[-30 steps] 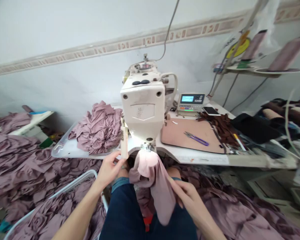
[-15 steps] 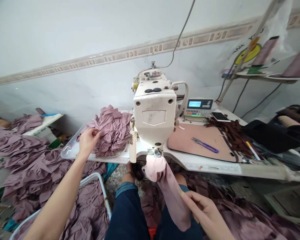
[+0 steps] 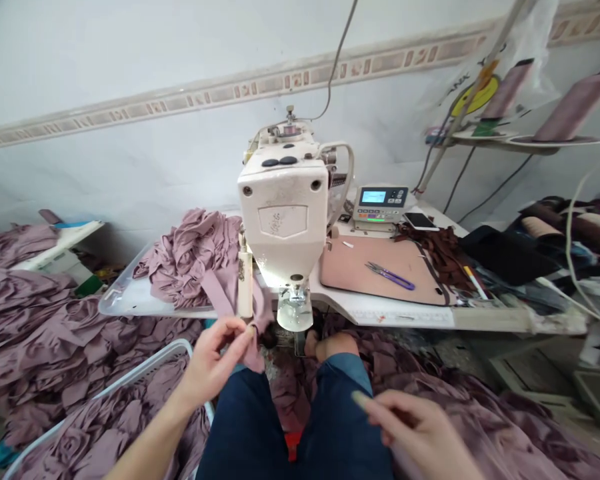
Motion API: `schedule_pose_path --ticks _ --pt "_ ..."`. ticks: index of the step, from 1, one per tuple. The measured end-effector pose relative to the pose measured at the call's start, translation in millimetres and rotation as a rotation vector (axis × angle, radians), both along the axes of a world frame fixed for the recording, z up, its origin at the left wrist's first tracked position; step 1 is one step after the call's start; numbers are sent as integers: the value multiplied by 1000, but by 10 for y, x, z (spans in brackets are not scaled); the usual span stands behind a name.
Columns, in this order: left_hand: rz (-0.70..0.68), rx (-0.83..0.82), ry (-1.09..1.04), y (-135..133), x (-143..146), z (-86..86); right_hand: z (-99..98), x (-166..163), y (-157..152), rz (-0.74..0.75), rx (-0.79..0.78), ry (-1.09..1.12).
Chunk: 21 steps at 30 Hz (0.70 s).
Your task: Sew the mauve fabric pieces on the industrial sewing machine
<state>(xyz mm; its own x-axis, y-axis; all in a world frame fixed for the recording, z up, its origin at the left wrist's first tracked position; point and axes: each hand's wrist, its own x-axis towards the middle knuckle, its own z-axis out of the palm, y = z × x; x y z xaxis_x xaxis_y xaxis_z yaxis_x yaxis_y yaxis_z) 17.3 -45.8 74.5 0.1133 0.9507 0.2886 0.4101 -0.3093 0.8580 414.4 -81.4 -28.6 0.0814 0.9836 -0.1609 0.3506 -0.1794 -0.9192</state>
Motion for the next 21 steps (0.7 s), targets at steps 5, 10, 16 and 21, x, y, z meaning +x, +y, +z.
schedule_pose_path --ticks 5,10,16,21 --pt "131 -254 -344 -250 486 -600 12 -1239 -282 309 -31 268" --pt "196 -452 -558 -310 616 -929 -219 -1915 -337 270 -7 335" --pt "185 -433 -438 -297 493 -850 -332 -2217 -133 223 -32 552" --pt "-52 -281 82 -130 133 -668 -86 -1941 14 396 -15 423"
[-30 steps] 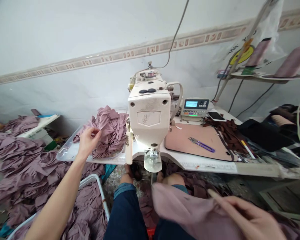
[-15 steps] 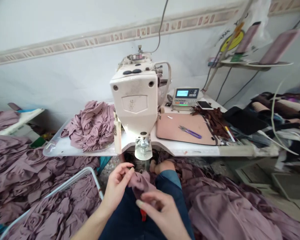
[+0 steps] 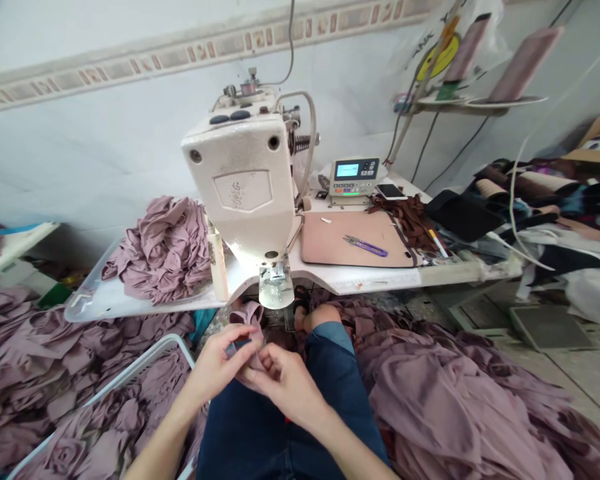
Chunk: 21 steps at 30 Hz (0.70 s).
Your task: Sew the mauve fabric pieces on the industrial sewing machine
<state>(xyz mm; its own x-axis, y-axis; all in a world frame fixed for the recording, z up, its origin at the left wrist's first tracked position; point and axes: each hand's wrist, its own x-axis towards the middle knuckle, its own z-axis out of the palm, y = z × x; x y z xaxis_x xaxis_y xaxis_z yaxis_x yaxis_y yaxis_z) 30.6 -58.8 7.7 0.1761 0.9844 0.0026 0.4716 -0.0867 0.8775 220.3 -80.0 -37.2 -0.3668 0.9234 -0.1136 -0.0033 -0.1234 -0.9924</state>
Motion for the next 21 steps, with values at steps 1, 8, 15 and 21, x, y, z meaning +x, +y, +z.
schedule_pose_path --ticks 1,8,15,21 --pt "-79 -16 80 28 -72 28 69 111 39 7 61 -100" --pt "-356 -121 -50 36 -79 68 279 655 328 179 94 -214" --pt "-107 -323 -309 -32 130 -76 296 799 369 -22 63 -204" --pt "-195 47 -75 63 79 32 433 762 219 -159 114 -164"
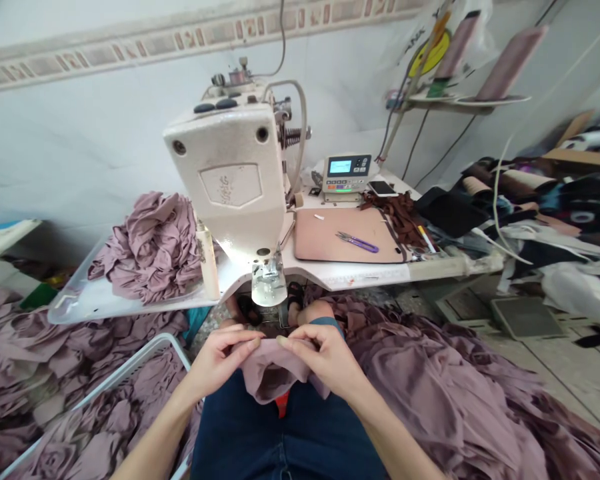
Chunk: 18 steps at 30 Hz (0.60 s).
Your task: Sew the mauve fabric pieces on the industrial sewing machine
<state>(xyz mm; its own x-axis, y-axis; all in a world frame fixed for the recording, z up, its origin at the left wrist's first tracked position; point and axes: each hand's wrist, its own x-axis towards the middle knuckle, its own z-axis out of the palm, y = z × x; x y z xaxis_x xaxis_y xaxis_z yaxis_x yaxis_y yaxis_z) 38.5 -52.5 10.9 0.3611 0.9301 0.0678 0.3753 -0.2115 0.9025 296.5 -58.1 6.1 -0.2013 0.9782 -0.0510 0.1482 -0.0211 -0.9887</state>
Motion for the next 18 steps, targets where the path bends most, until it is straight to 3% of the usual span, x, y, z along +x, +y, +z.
schedule_pose_path --ticks 3,6,11,15,18 --pt "-48 214 95 33 -20 83 175 -46 -82 -76 203 -78" --pt "-52 261 94 51 -5 198 359 -75 -78 -136 332 -113" --pt "50 100 -30 171 94 390 480 -70 128 -215 259 -82" --pt "130 -61 -174 310 177 437 433 -36 327 -238 192 -39" --pt "168 -85 -168 386 210 459 384 -7 440 -238 157 13"
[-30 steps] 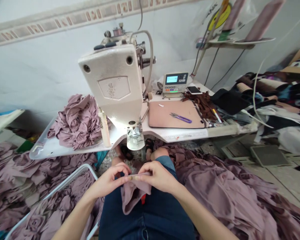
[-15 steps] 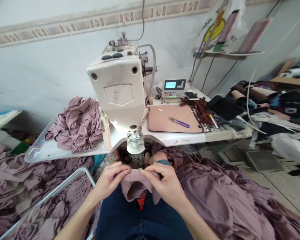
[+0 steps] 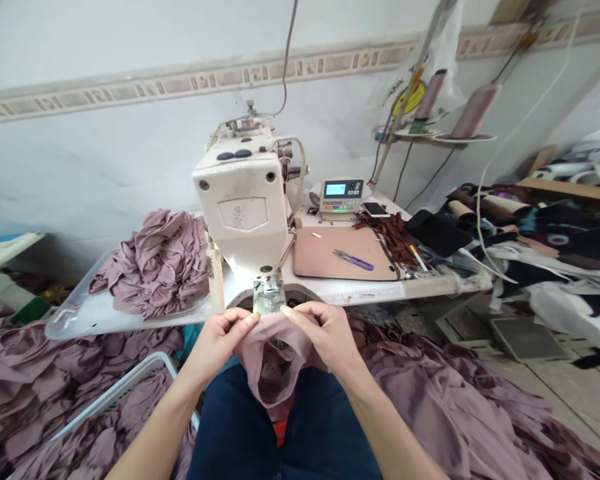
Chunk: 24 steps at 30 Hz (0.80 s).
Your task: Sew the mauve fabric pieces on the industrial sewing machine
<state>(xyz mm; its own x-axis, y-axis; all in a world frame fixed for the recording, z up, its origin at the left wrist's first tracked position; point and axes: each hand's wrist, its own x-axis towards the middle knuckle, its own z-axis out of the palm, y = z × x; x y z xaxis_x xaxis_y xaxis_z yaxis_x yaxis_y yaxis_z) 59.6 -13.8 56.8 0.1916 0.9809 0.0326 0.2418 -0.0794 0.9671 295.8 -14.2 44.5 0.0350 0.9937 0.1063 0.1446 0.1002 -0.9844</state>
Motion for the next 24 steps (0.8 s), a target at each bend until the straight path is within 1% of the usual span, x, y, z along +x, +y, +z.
schedule_pose_path --ticks 4,8,11,15,19,22,24 --pt "57 25 26 101 23 60 -35 28 99 -16 -11 58" --pt "118 52 -25 220 63 79 -42 43 187 -37 3 80" --pt "147 45 -83 299 110 53 -60 64 266 -45 7 87" --pt "106 54 -120 408 150 8 -96 108 366 -63 13 95" --pt "86 54 -144 502 174 -18 -128 126 398 -84 23 94" --pt "107 58 -168 494 176 -39 -188 121 365 -65 5 118" --pt "139 78 -148 430 132 -83 -265 129 316 -59 4 118"
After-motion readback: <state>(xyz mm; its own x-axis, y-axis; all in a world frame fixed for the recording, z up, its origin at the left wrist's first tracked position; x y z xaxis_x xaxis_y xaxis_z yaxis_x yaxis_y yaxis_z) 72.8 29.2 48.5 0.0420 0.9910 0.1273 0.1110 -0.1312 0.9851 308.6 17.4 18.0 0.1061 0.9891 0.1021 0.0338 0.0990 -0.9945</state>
